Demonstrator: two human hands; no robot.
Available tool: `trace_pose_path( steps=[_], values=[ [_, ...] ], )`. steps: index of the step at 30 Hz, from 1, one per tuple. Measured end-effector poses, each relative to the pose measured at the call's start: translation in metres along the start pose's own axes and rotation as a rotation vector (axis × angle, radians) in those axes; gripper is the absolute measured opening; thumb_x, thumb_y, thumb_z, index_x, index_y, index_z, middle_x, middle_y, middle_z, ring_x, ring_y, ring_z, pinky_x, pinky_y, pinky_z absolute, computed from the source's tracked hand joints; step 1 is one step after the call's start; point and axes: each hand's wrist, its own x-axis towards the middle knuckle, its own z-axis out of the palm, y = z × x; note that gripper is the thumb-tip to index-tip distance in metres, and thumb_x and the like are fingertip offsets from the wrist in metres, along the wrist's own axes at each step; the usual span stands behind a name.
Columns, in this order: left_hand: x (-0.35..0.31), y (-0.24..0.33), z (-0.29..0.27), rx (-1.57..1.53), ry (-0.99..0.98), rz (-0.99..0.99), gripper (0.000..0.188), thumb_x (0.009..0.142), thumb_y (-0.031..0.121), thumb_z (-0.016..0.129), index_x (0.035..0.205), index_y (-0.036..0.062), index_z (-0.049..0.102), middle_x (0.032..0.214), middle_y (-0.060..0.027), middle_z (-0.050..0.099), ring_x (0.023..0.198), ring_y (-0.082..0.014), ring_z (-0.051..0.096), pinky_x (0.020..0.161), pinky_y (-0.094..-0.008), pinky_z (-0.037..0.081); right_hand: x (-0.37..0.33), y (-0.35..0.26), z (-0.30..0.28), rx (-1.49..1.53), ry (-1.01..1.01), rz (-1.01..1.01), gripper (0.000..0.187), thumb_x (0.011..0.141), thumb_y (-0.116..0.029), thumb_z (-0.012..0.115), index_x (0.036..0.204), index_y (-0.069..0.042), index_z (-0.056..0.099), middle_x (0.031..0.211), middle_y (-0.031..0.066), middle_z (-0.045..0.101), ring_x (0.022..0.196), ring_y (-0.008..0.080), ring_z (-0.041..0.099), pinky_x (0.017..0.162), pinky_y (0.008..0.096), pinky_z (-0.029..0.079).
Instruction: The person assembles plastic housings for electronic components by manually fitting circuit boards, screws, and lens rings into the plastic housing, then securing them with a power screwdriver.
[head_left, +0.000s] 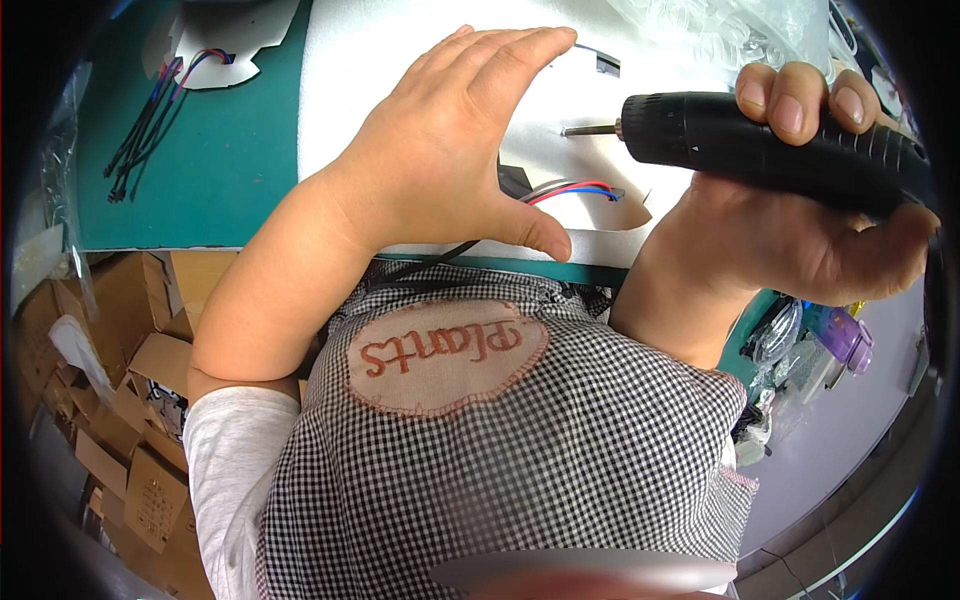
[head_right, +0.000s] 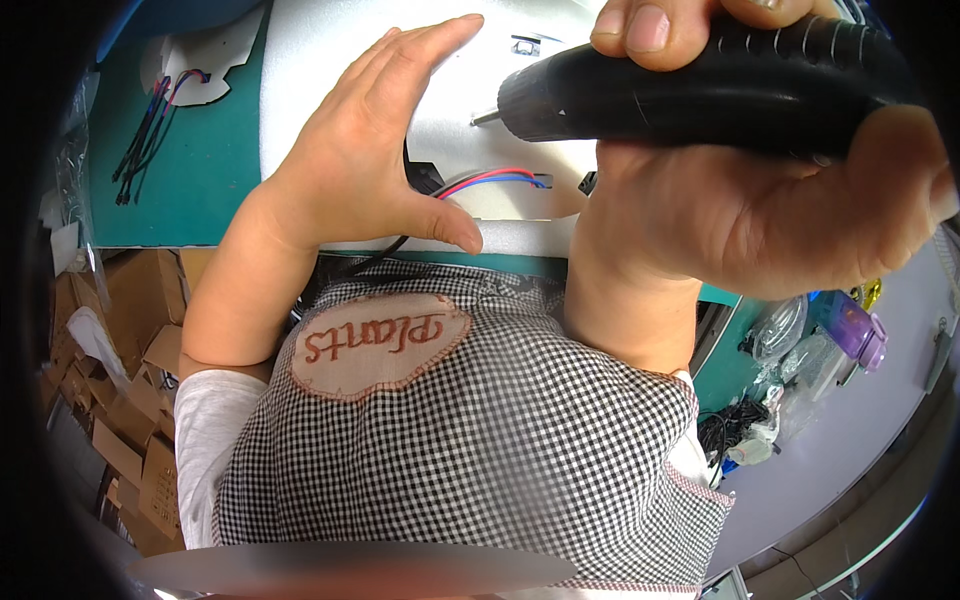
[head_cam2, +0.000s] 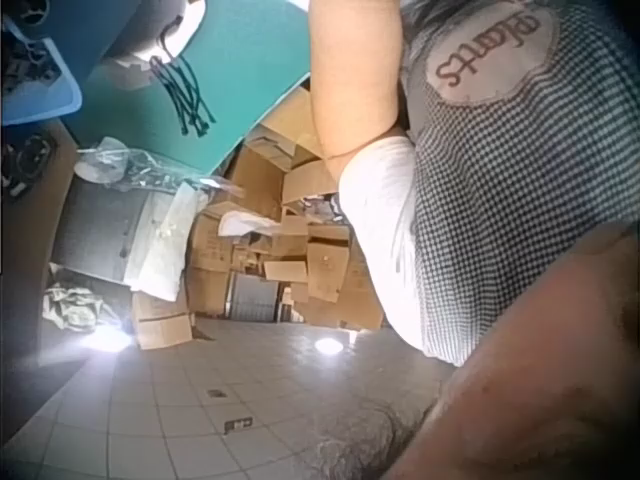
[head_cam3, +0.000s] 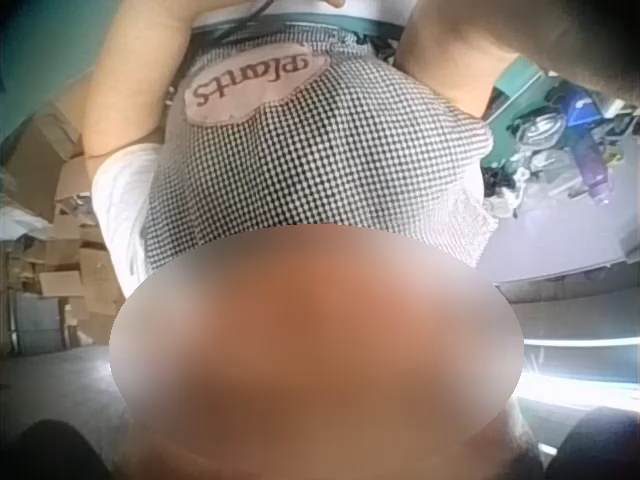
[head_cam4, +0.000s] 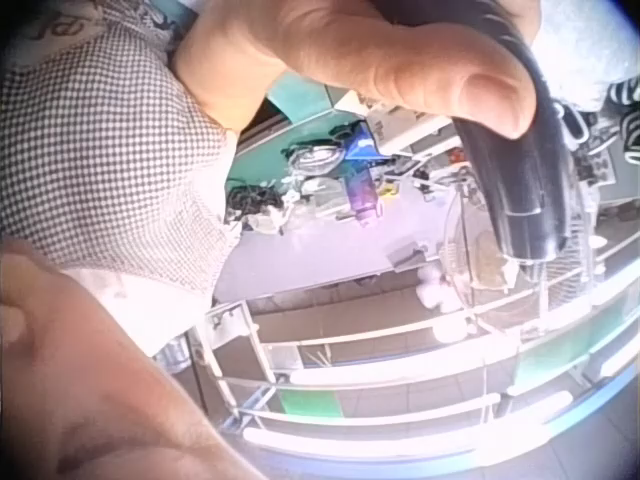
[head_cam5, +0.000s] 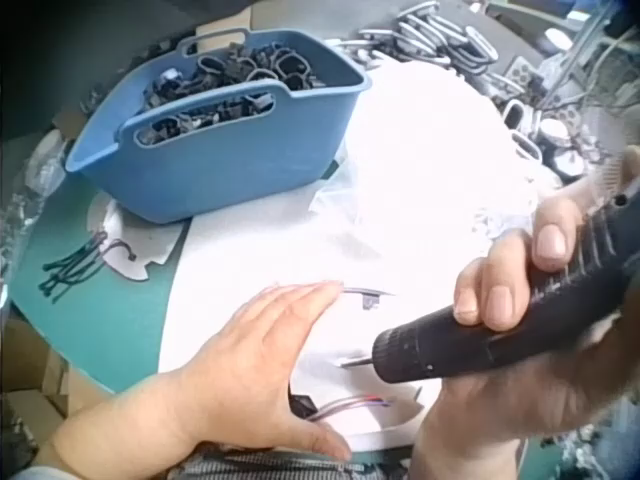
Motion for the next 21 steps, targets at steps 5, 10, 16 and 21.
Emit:
trace_pose_path(
  steps=[5, 10, 16, 21],
  values=[
    [0.0, 0.0, -0.001, 0.001, 0.003, 0.007, 0.129, 0.043, 0.073, 0.077, 0.143, 0.0041, 0.036, 0.135, -0.0182, 0.052, 0.127, -0.0379, 0.048, 0.114, -0.0518, 0.028, 0.0, -0.002, -0.003, -0.028, 0.014, 0.008, 0.058, 0.086, -0.06, 0.055, 0.109, -0.008, 0.066, 0.107, 0.0123, 0.058, 0.086, 0.0245, 0.062, 0.078, 0.0411, 0.048],
    [0.0, 0.0, -0.002, -0.037, 0.003, -0.002, 0.122, 0.046, 0.063, 0.084, 0.143, 0.0075, 0.036, 0.136, -0.019, 0.05, 0.13, -0.038, 0.044, 0.114, -0.0519, 0.027, 0.001, 0.0, 0.001, 0.041, 0.018, 0.007, 0.056, 0.085, -0.06, 0.056, 0.109, -0.01, 0.067, 0.108, 0.0131, 0.059, 0.087, 0.025, 0.062, 0.079, 0.0411, 0.049],
    [0.001, -0.001, -0.002, -0.001, -0.002, 0.013, 0.131, 0.042, 0.075, 0.077, 0.144, 0.0041, 0.036, 0.135, -0.0192, 0.051, 0.127, -0.0383, 0.047, 0.114, -0.0521, 0.027, 0.004, 0.0, -0.002, 0.023, -0.031, -0.006, 0.055, 0.086, -0.061, 0.055, 0.109, -0.012, 0.067, 0.108, 0.0134, 0.06, 0.087, 0.025, 0.063, 0.079, 0.0409, 0.05],
    [0.001, 0.001, -0.004, -0.001, -0.005, 0.008, 0.13, 0.042, 0.073, 0.079, 0.144, 0.0043, 0.035, 0.135, -0.0188, 0.051, 0.128, -0.0381, 0.047, 0.114, -0.0521, 0.027, 0.007, 0.0, -0.009, 0.007, -0.057, -0.017, 0.055, 0.087, -0.061, 0.055, 0.109, -0.013, 0.067, 0.109, 0.0134, 0.06, 0.087, 0.025, 0.063, 0.08, 0.0407, 0.05]
  ],
)
